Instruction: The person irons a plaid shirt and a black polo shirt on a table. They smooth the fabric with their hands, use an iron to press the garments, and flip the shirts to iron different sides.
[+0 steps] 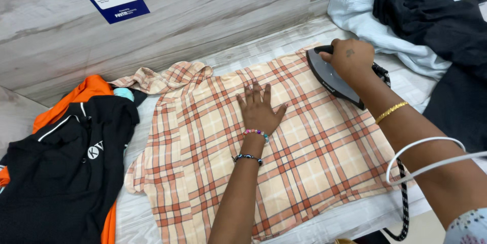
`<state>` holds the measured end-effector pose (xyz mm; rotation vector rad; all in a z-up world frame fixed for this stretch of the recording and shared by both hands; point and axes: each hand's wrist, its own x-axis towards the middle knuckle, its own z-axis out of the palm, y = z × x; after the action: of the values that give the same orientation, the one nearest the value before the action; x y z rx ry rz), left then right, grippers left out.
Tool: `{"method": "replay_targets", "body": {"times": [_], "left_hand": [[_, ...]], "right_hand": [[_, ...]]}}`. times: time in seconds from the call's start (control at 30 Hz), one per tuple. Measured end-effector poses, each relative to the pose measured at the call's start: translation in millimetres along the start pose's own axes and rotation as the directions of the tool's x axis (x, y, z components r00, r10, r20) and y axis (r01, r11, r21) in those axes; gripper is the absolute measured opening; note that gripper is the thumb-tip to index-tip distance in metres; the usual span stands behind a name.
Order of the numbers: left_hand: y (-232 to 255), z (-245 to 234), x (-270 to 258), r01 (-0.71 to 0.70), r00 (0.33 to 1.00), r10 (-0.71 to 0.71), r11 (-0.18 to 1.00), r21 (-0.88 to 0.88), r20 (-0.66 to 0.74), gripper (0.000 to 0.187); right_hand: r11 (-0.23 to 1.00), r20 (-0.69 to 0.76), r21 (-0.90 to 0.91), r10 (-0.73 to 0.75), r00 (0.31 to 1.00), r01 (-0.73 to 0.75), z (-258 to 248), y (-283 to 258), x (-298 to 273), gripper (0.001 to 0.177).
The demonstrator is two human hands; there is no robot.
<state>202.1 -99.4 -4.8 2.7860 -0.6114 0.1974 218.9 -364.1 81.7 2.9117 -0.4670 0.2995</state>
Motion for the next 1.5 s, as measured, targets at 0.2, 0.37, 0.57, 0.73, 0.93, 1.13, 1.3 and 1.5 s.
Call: {"method": "replay_targets", "body": {"times": [0.2, 0.37, 0.57, 0.73, 0.93, 1.13, 1.3, 1.5], "left_hand": [[-5, 6, 0, 0.008, 1.000, -0.008, 1.000, 0.022, -0.009, 0.087], [-6, 8, 0, 0.012, 1.000, -0.012, 0.999, 0.038, 0.006, 0.087], [-12, 9, 3, 0.012, 0.999, -0.015, 0.997, 0.074, 0.033, 0.087], [-40, 6, 27, 0.052, 0.994, -0.056, 0.997, 0.048, 0.093, 0.088], [-38, 3, 16, -0.211, 0.944, 0.241, 0.966, 0.153, -0.226, 0.085], [20, -2, -70, -0.256, 0.962, 0.259, 0.965, -0.047, 0.083, 0.088], [16, -7, -85, -0.247, 0.968, 0.249, 0.968, -0.038, 0.029, 0.085], [8, -3, -88, -0.259, 0.966, 0.260, 0.963, -0.071, -0.001, 0.082]], "right_hand": [[0.997, 0.091, 0.007, 0.071, 0.993, -0.072, 1, 31, 7, 0.055], [0.998, 0.006, -0.037, 0.048, 0.999, -0.048, 0, 67, -17, 0.059], [0.937, 0.092, 0.268, 0.206, 0.974, -0.223, -34, 89, -50, 0.058], [0.969, 0.009, 0.244, 0.024, 1.000, -0.025, -52, 73, -106, 0.056], [0.994, -0.045, 0.109, -0.022, 0.999, 0.027, -42, 57, -137, 0.052], [0.998, 0.083, 0.061, 0.017, 0.996, -0.022, -42, 57, -131, 0.054], [0.993, 0.117, -0.042, 0.113, 0.987, -0.109, -27, 94, -121, 0.060], [0.981, -0.086, -0.151, 0.109, 0.990, -0.121, 11, 153, -80, 0.061]]}}
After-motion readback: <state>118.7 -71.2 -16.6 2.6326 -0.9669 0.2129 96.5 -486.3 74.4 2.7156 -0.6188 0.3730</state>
